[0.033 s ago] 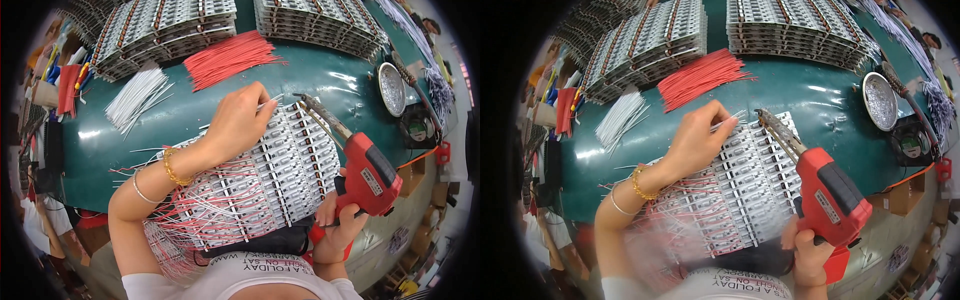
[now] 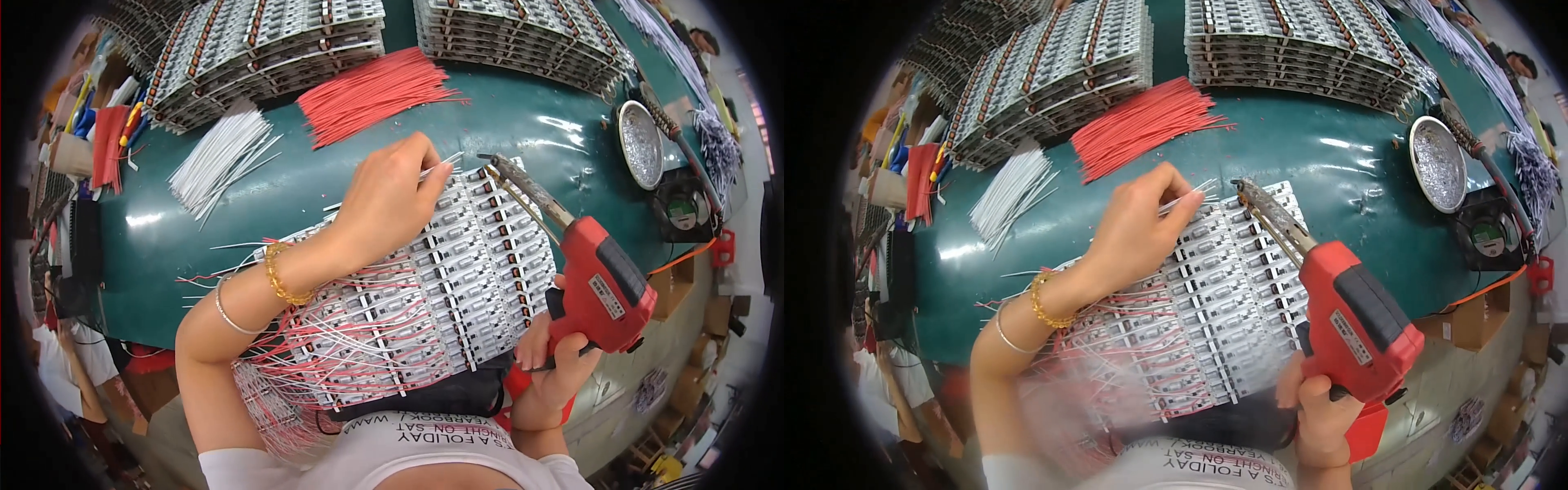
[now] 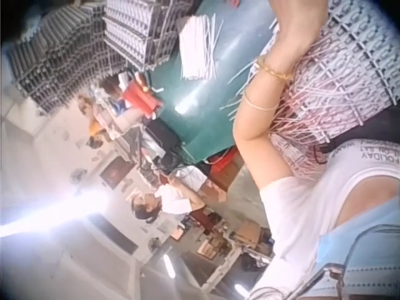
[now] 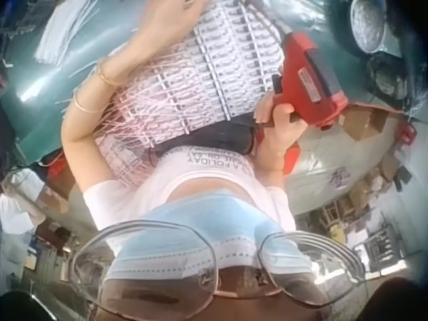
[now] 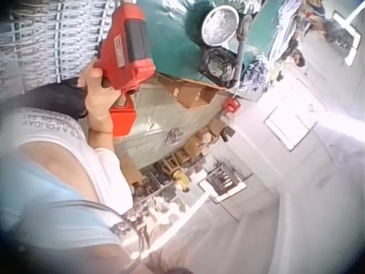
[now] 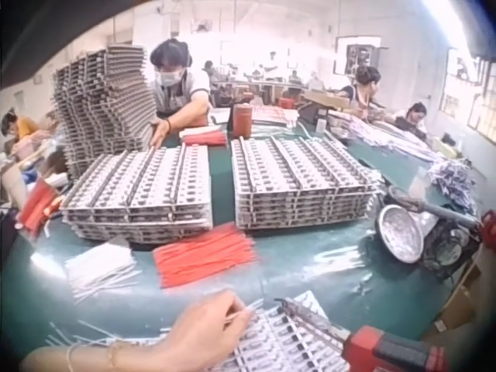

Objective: The person places wires onto contacts on an electronic component panel and solders them in place using a soldering iron.

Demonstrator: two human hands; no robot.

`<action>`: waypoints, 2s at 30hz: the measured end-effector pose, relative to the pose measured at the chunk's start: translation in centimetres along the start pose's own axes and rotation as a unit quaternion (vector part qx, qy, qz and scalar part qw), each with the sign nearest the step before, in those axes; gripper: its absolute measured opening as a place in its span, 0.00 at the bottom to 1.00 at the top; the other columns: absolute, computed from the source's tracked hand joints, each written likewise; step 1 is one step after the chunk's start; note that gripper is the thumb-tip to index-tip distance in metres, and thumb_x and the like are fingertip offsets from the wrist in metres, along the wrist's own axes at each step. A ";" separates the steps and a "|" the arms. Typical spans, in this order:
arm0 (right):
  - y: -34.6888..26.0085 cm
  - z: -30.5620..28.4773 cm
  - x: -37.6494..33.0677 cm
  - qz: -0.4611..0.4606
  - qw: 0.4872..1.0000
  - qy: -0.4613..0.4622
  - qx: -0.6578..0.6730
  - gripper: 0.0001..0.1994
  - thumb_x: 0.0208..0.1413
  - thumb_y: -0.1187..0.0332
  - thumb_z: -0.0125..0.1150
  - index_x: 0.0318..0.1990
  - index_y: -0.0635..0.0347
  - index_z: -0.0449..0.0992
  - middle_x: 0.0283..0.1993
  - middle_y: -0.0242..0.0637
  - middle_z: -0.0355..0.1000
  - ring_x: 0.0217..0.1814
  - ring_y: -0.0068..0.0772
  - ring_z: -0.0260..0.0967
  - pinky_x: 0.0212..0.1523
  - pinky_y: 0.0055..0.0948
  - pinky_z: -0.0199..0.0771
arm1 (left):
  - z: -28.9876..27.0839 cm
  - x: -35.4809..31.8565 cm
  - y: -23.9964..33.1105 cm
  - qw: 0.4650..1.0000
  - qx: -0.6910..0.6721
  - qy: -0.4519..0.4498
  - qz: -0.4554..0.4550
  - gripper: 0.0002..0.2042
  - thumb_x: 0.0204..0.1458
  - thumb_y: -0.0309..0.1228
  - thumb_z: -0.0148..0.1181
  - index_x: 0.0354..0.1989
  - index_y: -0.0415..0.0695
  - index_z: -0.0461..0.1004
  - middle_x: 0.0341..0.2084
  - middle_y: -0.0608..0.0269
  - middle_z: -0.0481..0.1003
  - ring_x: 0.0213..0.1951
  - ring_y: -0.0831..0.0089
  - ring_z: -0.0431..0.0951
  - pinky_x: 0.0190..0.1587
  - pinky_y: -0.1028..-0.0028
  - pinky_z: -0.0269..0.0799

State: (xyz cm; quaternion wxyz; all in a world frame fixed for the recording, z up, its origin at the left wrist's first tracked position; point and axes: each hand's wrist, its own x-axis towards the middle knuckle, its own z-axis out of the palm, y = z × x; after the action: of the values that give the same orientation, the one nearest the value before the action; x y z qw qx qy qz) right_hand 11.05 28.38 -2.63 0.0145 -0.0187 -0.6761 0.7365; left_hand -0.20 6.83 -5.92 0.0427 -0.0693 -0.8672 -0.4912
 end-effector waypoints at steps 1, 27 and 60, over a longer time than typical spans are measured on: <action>0.1 0.1 0.0 -0.001 1.000 0.005 0.001 0.38 0.54 0.45 0.54 0.55 0.76 0.55 0.11 0.29 0.55 0.09 0.19 0.53 0.12 0.19 0.58 | 0.1 -0.1 0.1 1.000 -0.003 -0.003 -0.003 0.10 0.52 0.30 0.55 0.27 0.34 0.67 0.24 0.46 0.73 0.28 0.48 0.73 0.31 0.58 0.66; 0.3 -0.2 -0.6 0.013 0.999 0.020 -0.033 0.39 0.53 0.45 0.56 0.54 0.79 0.57 0.11 0.28 0.56 0.09 0.19 0.53 0.11 0.19 0.56 | 1.0 -0.4 0.2 0.990 0.123 0.019 0.069 0.08 0.51 0.26 0.55 0.28 0.35 0.64 0.24 0.46 0.71 0.27 0.48 0.72 0.31 0.57 0.68; 0.1 -1.1 -2.0 0.023 0.999 0.031 0.013 0.41 0.50 0.44 0.59 0.54 0.80 0.55 0.10 0.28 0.57 0.08 0.20 0.53 0.10 0.19 0.56 | 0.7 -0.9 0.5 0.979 0.148 0.041 0.138 0.07 0.48 0.26 0.59 0.24 0.39 0.67 0.21 0.60 0.68 0.28 0.64 0.67 0.35 0.68 0.60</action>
State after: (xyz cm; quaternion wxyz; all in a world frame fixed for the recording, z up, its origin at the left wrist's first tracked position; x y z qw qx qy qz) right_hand 13.11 29.37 -2.77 0.0186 -0.0574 -0.6648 0.7445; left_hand 0.74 7.60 -5.98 0.1552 -0.1611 -0.9098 -0.3495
